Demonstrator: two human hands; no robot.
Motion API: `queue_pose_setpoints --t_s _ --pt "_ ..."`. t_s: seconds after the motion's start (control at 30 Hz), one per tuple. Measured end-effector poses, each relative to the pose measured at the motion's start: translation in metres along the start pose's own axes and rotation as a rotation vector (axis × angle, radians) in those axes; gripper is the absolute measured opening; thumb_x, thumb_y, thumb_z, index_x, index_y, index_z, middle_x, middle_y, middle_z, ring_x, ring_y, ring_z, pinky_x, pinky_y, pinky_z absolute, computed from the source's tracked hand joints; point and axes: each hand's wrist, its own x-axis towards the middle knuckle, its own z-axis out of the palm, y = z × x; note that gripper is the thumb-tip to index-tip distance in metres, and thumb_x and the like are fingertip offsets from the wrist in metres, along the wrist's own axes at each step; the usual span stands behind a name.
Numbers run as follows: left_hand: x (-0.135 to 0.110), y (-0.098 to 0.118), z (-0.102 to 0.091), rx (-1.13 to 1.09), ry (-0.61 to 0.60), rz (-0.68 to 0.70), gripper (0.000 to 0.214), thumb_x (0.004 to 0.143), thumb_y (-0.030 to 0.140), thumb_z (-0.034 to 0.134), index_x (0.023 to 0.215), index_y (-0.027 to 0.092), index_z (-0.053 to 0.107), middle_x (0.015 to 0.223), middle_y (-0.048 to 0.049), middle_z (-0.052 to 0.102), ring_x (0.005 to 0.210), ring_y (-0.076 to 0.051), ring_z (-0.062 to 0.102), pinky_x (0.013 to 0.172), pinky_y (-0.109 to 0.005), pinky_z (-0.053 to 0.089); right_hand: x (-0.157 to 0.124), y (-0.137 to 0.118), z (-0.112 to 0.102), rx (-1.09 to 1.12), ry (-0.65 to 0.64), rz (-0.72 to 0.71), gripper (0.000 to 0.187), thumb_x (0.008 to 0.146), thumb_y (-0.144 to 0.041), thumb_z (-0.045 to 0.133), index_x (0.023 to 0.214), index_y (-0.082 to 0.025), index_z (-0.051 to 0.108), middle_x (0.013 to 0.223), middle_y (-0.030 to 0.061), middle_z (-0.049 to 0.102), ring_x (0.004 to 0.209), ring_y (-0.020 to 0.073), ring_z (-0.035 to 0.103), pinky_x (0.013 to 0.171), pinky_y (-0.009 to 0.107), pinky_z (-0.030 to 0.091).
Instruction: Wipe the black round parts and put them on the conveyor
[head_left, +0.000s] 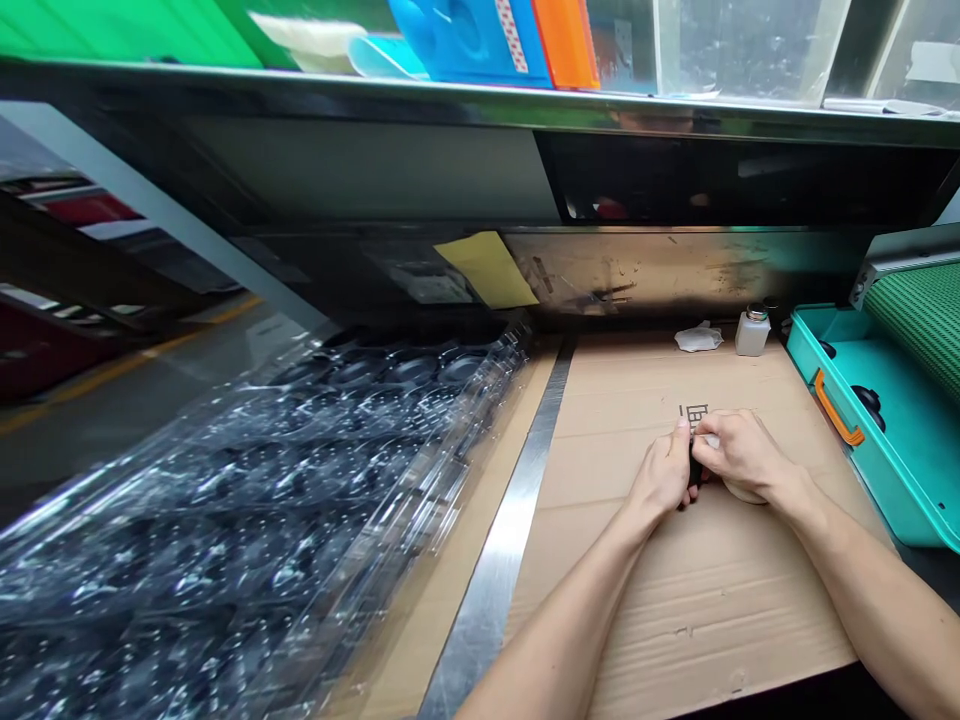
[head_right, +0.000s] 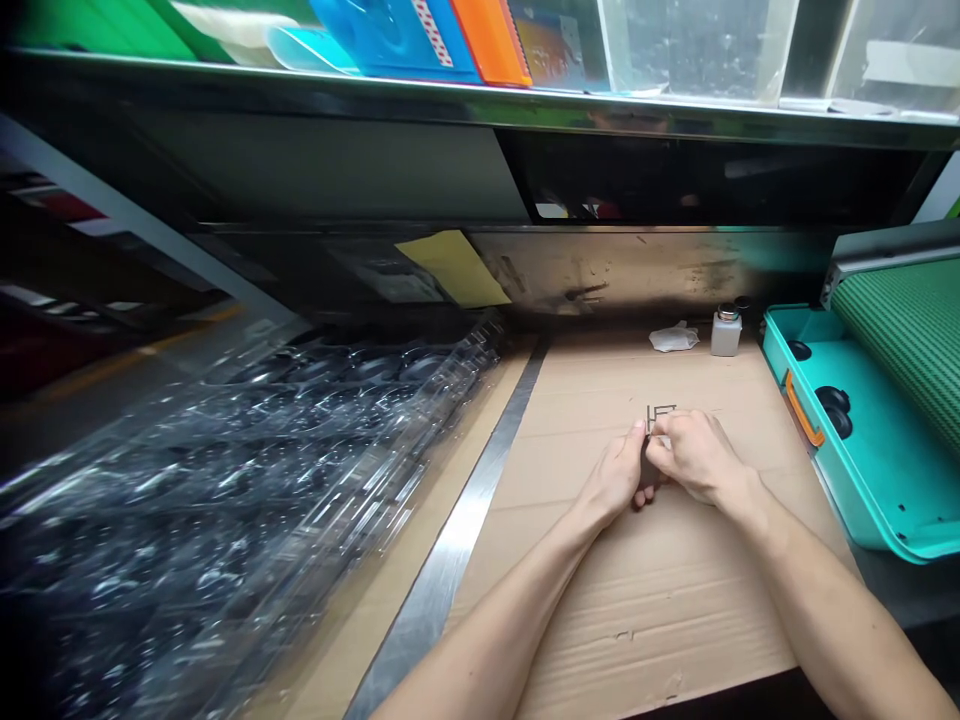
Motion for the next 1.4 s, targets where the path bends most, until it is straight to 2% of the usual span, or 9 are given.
queue_pose_setpoints --t_s 0.07,0.13,0.23,0.33,0.47,0.77,0.93,1.13,1.4 --pt "0.002 -0.001 0.000 -0.022 -0.008 -0.007 0.076 0.094 0.069 0.022 0.062 0.013 0.062 0.045 -0.0047 0.054 0.034 -0.011 0.048 0.036 -0.021 0.037 0.000 0.001 0.000 0.018 -0.025 0.015 0.018 0.082 -0.022 0.052 0.072 -0.023 0.066 0.062 -0.0011 0.069 0.062 0.0146 0.062 0.064 0.023 0.040" --pt "0.005 0.001 -0.002 -0.159 -0.003 -0.056 0.072 0.096 0.064 0.023 0.066 0.012 0.062 0.047 -0.0053 0.056 0.033 -0.011 0.046 0.034 -0.020 0.033 -0.001 0.003 -0.001 0.059 -0.026 0.027 0.018 0.081 -0.021 0.052 0.074 -0.024 0.068 0.058 -0.0029 0.068 0.062 0.0143 0.062 0.064 0.023 0.040" --pt "0.010 0.008 -0.015 -0.600 -0.027 -0.253 0.060 0.099 0.050 0.020 0.084 0.009 0.061 0.060 -0.0091 0.062 0.037 -0.010 0.047 0.033 -0.018 0.032 -0.001 0.007 -0.002 0.134 0.160 0.058 0.018 0.083 -0.026 0.054 0.078 -0.023 0.071 0.068 -0.0012 0.072 0.066 0.0144 0.064 0.065 0.022 0.041" --pt "0.013 0.016 -0.034 -0.990 -0.116 -0.449 0.049 0.099 0.038 0.020 0.097 0.006 0.057 0.069 -0.0124 0.063 0.043 -0.008 0.047 0.033 -0.014 0.032 0.001 0.015 0.000 0.153 0.337 0.136 0.022 0.083 -0.034 0.057 0.076 -0.020 0.073 0.070 0.0012 0.071 0.063 0.0147 0.063 0.062 0.024 0.042" --pt "0.013 0.020 -0.047 -1.179 -0.118 -0.522 0.043 0.100 0.035 0.022 0.105 0.005 0.054 0.076 -0.0145 0.062 0.047 -0.008 0.048 0.034 -0.013 0.038 0.006 0.023 0.005 0.132 0.344 0.170 0.022 0.081 -0.034 0.058 0.075 -0.020 0.074 0.066 0.0016 0.070 0.060 0.0157 0.062 0.061 0.025 0.042" --pt "0.011 0.024 -0.044 -1.149 -0.056 -0.522 0.046 0.102 0.037 0.022 0.106 0.004 0.054 0.077 -0.0161 0.064 0.048 -0.010 0.051 0.036 -0.016 0.044 0.006 0.027 0.011 0.088 0.317 0.139 0.021 0.080 -0.031 0.058 0.080 -0.020 0.076 0.069 0.0008 0.071 0.063 0.0150 0.063 0.064 0.025 0.043" --pt "0.012 0.021 -0.042 -1.112 -0.068 -0.497 0.047 0.102 0.037 0.020 0.101 0.005 0.054 0.075 -0.0168 0.065 0.047 -0.010 0.052 0.037 -0.016 0.044 0.007 0.023 0.009 0.128 0.300 0.141 0.023 0.083 -0.034 0.058 0.083 -0.019 0.075 0.072 0.0017 0.071 0.064 0.0154 0.063 0.065 0.025 0.044" --pt "0.011 0.013 -0.020 -0.799 -0.050 -0.332 0.049 0.102 0.043 0.022 0.091 0.009 0.055 0.063 -0.0084 0.061 0.042 -0.014 0.054 0.035 -0.022 0.043 0.005 0.006 0.010 0.203 0.154 -0.043 0.021 0.087 -0.032 0.058 0.094 -0.020 0.074 0.088 0.0039 0.073 0.079 0.0165 0.065 0.073 0.025 0.046" --pt "0.006 0.009 -0.006 -0.580 -0.003 -0.236 0.054 0.101 0.051 0.028 0.081 0.011 0.058 0.059 -0.0060 0.061 0.040 -0.012 0.055 0.037 -0.021 0.043 0.007 0.012 0.013 0.067 0.073 -0.221 0.027 0.090 -0.022 0.046 0.092 -0.018 0.073 0.083 0.0059 0.067 0.076 0.0166 0.061 0.072 0.026 0.045"
